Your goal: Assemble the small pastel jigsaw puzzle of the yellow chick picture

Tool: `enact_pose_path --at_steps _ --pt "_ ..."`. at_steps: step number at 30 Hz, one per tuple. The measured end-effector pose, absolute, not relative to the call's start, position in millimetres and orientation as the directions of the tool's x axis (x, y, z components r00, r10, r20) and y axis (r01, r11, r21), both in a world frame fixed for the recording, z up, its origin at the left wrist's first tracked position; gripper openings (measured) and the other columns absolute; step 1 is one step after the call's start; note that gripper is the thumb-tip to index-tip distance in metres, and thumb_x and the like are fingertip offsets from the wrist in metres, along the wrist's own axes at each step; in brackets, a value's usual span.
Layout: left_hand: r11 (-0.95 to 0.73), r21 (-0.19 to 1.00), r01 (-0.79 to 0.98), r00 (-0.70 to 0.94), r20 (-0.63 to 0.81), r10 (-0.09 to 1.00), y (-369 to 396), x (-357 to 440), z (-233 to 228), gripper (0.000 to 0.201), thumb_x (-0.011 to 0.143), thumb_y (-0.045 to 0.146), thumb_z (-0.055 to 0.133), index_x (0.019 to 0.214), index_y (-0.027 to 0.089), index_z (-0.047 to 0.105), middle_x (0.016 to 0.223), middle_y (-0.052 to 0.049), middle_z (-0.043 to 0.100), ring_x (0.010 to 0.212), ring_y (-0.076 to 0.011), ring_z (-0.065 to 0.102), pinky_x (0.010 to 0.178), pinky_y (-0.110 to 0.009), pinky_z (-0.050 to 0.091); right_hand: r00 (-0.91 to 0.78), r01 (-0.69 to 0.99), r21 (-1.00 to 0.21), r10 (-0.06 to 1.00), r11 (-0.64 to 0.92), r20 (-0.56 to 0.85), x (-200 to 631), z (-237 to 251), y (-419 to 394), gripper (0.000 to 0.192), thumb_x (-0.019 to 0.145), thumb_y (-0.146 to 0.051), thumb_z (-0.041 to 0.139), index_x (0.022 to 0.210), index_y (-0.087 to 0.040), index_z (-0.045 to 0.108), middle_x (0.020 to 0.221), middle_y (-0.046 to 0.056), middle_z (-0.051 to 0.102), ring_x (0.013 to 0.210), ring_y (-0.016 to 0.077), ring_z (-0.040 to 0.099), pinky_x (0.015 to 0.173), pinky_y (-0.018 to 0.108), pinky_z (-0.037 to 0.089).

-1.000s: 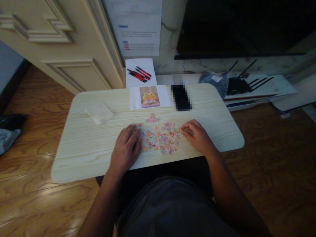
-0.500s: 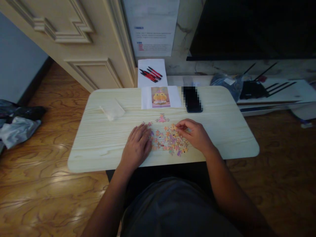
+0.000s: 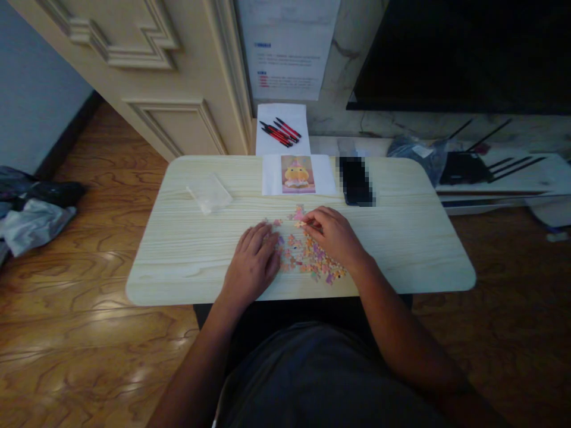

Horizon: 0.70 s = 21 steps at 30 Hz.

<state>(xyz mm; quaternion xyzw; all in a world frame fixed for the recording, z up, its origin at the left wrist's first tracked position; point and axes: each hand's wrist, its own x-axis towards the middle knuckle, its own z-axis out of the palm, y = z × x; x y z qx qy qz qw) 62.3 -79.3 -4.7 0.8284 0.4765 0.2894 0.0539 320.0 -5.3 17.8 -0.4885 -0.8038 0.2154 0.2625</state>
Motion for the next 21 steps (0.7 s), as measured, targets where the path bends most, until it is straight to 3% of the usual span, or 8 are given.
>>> enact_pose_path --at_steps 11,21 --pt "-0.502 0.425 0.753 0.351 0.386 0.853 -80.8 62.2 -5.7 0.039 0.109 0.022 0.061 0.148 0.022 0.065 0.157 -0.019 0.065 0.158 -0.0367 0.056 0.132 -0.066 0.050 -0.343 0.632 -0.672 0.917 0.386 0.204 321.4 12.9 -5.9 0.003 0.104 -0.023 0.078 0.104 -0.024 0.076 0.105 0.007 0.078 0.096 0.0249 0.074 0.090 0.043 0.062" --pt "-0.523 0.412 0.746 0.339 0.441 0.831 -81.0 59.4 -5.8 0.044 0.108 0.021 0.062 0.153 0.023 0.060 0.155 -0.018 0.067 0.154 -0.0355 0.059 0.129 -0.065 0.052 -0.249 0.406 -0.872 0.951 0.273 0.182 324.7 15.5 -10.9 0.012 0.099 -0.035 0.082 0.102 -0.024 0.081 0.097 0.004 0.083 0.081 0.0198 0.074 0.077 0.035 0.063"
